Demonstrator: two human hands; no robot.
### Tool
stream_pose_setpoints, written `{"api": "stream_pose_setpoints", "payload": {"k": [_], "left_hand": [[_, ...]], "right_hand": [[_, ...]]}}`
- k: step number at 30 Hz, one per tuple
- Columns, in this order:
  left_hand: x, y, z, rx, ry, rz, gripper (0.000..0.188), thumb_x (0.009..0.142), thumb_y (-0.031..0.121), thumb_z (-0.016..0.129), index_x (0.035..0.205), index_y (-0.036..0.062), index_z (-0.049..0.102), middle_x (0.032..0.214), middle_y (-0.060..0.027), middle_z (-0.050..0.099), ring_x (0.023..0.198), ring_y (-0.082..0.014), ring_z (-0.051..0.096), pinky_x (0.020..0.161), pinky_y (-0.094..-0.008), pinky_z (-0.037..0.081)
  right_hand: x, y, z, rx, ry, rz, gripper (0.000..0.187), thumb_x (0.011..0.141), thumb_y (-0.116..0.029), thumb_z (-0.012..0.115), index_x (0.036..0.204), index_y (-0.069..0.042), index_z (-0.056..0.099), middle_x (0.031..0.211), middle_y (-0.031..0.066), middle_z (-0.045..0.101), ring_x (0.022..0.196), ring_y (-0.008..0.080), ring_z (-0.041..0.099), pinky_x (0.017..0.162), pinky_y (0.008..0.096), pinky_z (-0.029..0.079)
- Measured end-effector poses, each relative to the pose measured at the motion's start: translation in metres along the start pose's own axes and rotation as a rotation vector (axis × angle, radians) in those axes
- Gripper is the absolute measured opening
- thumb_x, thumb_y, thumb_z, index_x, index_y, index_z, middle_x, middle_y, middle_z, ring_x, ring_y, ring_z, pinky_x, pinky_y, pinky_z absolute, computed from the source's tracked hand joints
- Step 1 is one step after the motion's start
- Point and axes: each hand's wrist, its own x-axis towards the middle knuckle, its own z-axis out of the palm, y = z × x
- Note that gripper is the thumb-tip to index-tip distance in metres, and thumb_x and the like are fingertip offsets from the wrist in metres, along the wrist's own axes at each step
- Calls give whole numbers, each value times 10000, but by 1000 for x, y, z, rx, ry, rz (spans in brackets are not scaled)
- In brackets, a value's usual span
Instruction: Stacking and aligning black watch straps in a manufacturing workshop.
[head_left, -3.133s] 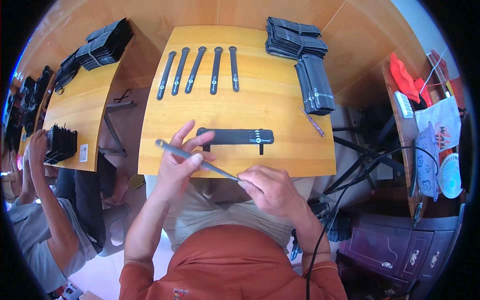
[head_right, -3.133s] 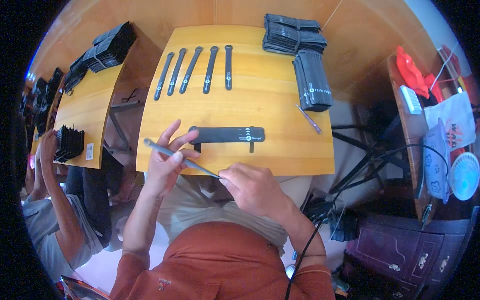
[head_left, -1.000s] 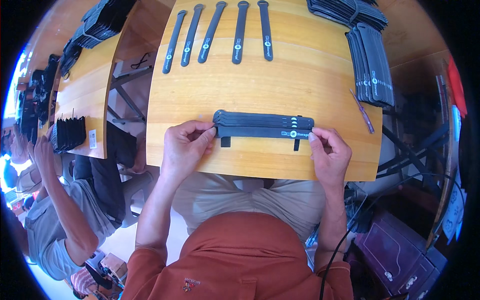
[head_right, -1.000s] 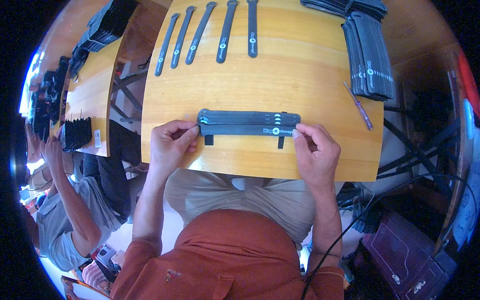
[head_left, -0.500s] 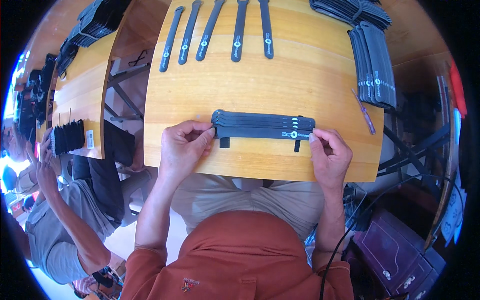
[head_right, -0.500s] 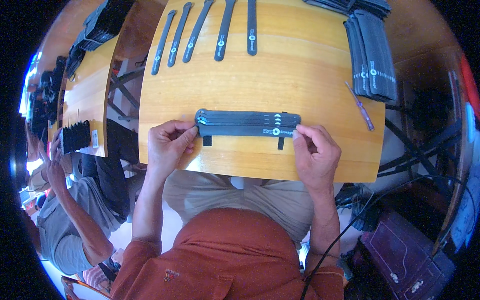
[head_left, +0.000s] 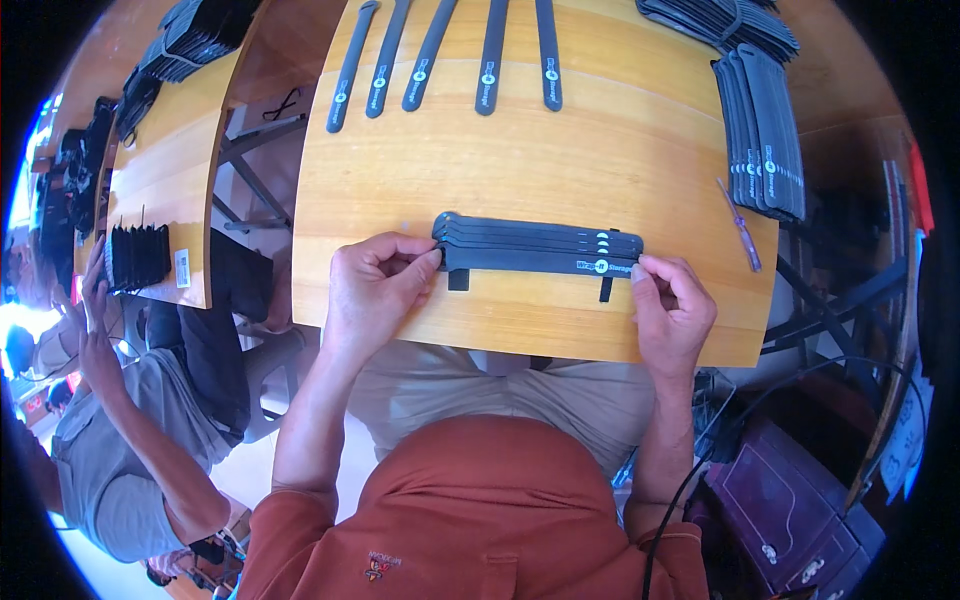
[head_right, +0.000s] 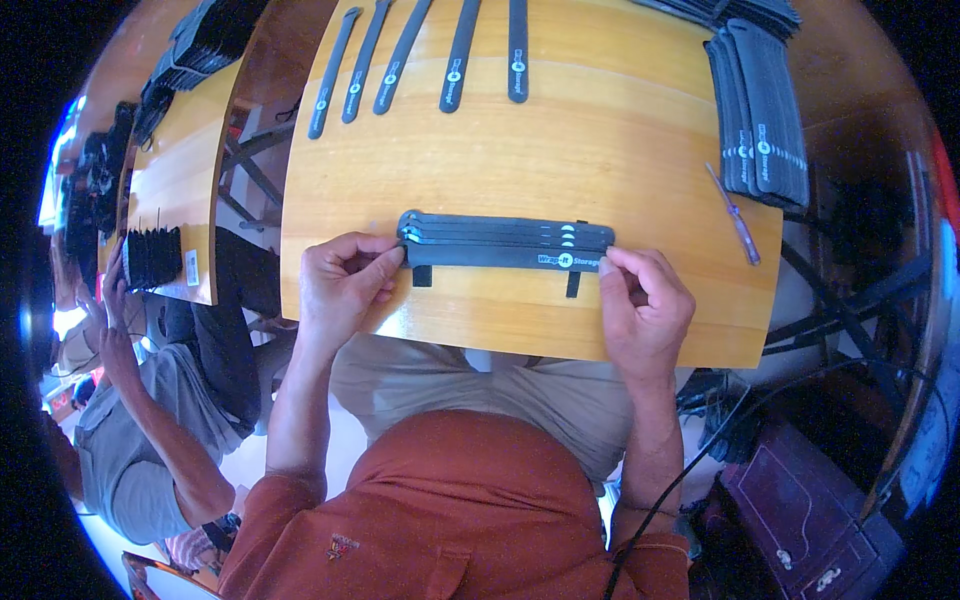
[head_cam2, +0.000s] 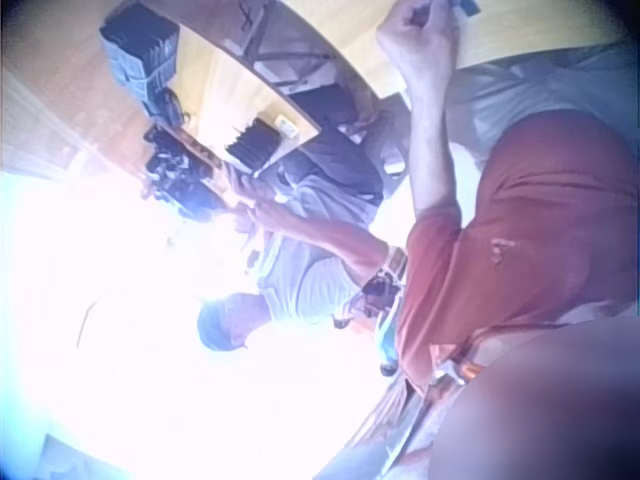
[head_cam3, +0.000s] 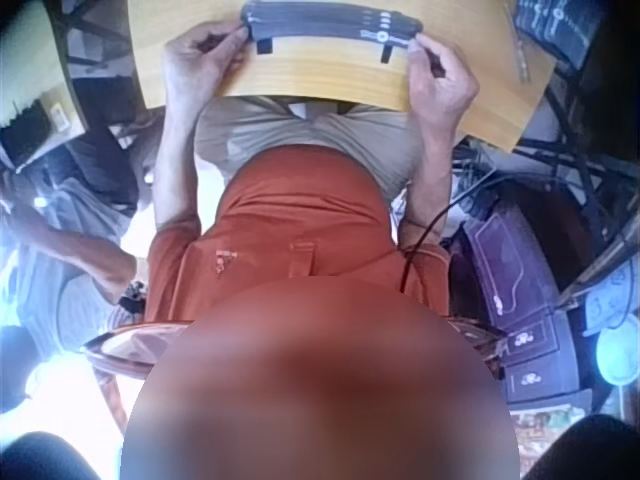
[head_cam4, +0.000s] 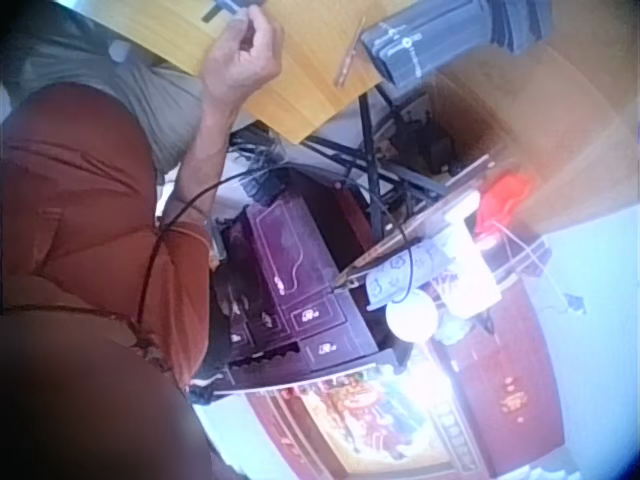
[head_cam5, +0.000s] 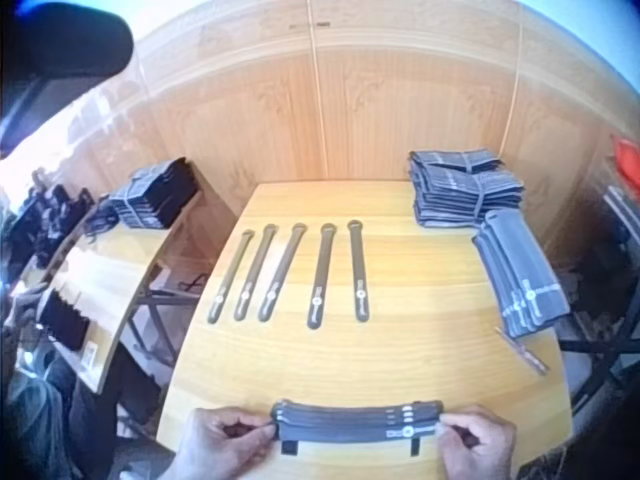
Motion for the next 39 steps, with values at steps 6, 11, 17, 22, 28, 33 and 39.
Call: {"api": "stream_pose_setpoints", "payload": {"k": [6, 11, 17, 22, 28, 33, 39], "left_hand": [[0, -2, -1, 7, -2, 7, 102, 959, 27, 749, 1017, -57, 759, 741, -32, 718, 623, -48, 623, 584, -214, 511], [0, -3, -1, 21, -2, 11, 107, 954, 32, 758, 1020, -52, 761, 740, -30, 720, 624, -49, 624, 585, -214, 511], [-1, -3, 1, 3, 1, 4, 104, 954, 27, 756, 1022, -51, 761, 747, -31, 720, 629, -51, 623, 587, -215, 511], [0, -3, 2, 13, 2, 1, 108, 957, 27, 752, 1031, -51, 760, 751, -33, 718, 635, -50, 623, 588, -213, 509], [-1, -4, 2, 13, 29, -30, 108, 957, 36, 752, 1017, -54, 757, 743, -26, 708, 632, -47, 619, 586, -205, 506], [0, -7, 2, -21, 25, 1, 74, 955, 12, 749, 995, -51, 751, 753, -50, 711, 621, -61, 635, 550, -193, 514], [-1, -1, 4, -1, 22, 15, 68, 954, 3, 745, 990, -54, 750, 750, -46, 706, 606, -57, 622, 536, -196, 498]], "right_hand": [[0, 3, -1, -9, -3, -19, 83, 915, 17, 733, 993, 45, 732, 846, 75, 685, 676, 95, 606, 580, 236, 468], [0, 5, -1, -21, 0, -21, 81, 912, 21, 733, 990, 41, 733, 845, 73, 683, 674, 92, 597, 579, 234, 461], [0, 5, 0, -10, 4, -18, 82, 906, 30, 731, 988, 38, 733, 846, 72, 684, 677, 92, 600, 581, 233, 461], [-1, 3, -1, -11, 7, -16, 81, 903, 37, 731, 983, 39, 733, 848, 73, 684, 680, 93, 606, 584, 234, 467], [0, 6, 2, 27, 23, -8, 83, 895, 41, 736, 978, 38, 735, 850, 80, 687, 681, 100, 615, 582, 243, 477], [0, 5, 2, -28, 23, -94, 66, 898, 36, 730, 964, 34, 729, 850, 89, 694, 666, 111, 623, 582, 248, 487], [0, 5, 1, -54, 17, -109, 64, 900, 37, 725, 963, 27, 726, 838, 91, 689, 649, 120, 633, 568, 257, 491]]}}
